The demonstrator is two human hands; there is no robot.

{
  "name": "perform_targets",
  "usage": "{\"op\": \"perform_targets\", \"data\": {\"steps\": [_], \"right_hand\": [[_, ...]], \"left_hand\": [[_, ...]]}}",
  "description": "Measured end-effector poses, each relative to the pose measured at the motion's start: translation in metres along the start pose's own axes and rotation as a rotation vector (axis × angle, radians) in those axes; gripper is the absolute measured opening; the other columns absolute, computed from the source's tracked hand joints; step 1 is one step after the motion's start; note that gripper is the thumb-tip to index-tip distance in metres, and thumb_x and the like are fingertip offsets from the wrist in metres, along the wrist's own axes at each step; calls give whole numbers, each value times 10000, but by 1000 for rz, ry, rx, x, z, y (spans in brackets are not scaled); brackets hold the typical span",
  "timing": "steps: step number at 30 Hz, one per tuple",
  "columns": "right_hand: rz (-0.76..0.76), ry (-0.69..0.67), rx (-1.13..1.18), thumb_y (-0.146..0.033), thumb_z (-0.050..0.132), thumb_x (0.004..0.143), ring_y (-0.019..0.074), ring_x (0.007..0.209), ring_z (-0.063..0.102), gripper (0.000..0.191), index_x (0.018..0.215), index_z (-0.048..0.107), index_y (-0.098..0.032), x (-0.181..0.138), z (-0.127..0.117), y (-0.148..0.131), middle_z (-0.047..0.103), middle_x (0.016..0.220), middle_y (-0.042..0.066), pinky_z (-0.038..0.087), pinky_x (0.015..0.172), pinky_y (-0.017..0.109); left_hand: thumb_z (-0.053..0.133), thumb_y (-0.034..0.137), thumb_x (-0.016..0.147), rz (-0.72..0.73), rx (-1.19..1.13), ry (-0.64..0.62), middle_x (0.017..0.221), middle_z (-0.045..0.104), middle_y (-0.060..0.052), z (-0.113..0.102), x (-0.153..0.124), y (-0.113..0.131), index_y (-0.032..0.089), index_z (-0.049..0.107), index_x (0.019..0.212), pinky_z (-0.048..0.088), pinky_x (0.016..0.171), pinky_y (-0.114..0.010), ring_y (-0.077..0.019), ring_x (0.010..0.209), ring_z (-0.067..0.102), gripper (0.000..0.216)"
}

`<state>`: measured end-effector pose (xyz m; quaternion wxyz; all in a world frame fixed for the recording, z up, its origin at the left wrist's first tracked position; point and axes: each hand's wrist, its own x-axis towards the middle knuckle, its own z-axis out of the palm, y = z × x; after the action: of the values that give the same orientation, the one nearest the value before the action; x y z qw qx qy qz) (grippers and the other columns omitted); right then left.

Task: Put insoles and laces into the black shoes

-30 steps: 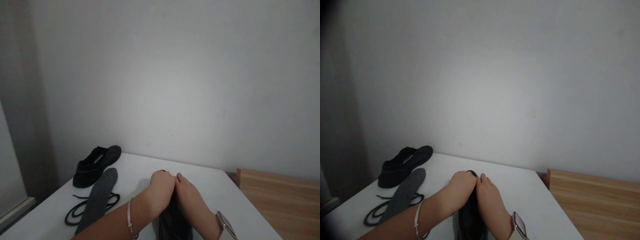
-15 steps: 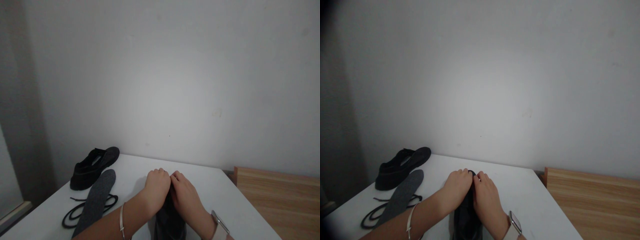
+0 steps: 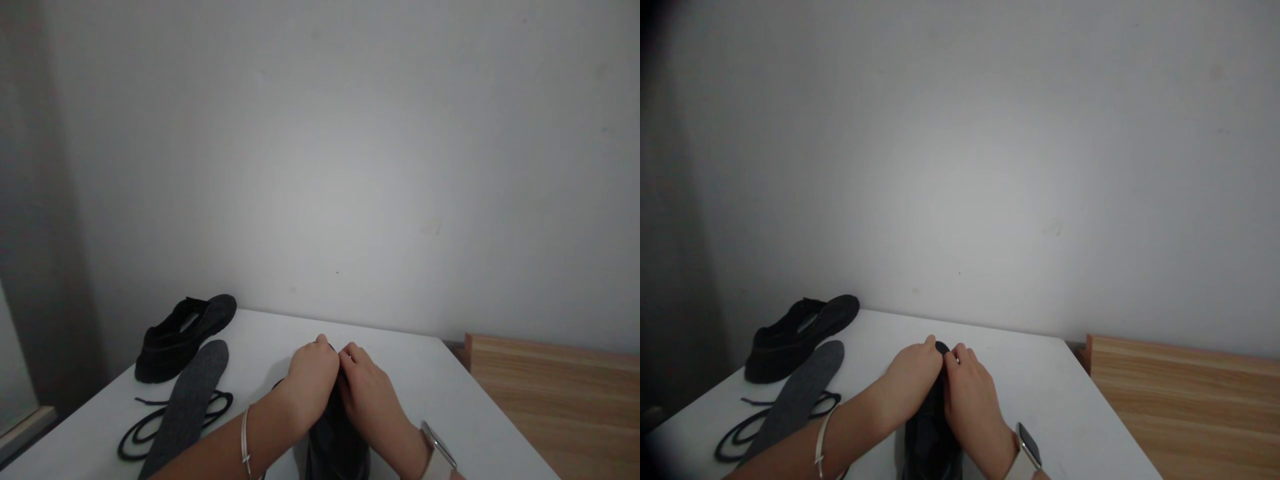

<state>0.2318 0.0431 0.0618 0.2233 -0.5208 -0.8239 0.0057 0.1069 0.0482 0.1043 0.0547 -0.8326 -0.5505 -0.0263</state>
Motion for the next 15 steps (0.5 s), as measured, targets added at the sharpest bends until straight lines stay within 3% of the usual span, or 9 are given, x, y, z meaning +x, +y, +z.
{"op": "perform_targets", "data": {"steps": [7,11,15], "right_hand": [[3,15,72,1,473,867,235,973,552,237,986,611,-151,1,1,1,599,1054,94,455,843,324],[0,34,121,13,488,846,226,944,549,227,941,605,-157,0,1,2,591,1015,79,454,828,315],[1,51,159,14,487,836,226,932,541,223,921,599,-159,-1,1,3,586,999,75,451,822,322]], "left_hand": [[509,-13,846,-7,-142,38,1046,692,-185,4,1,-14,91,705,950,540,828,-339,-272,944,707,245],[479,148,938,-26,-281,124,946,714,-96,3,-4,-38,138,672,917,514,791,-280,-218,919,688,195],[403,122,952,-56,-373,175,916,713,-43,6,-14,-64,158,651,933,483,757,-231,-159,862,675,251]]}}
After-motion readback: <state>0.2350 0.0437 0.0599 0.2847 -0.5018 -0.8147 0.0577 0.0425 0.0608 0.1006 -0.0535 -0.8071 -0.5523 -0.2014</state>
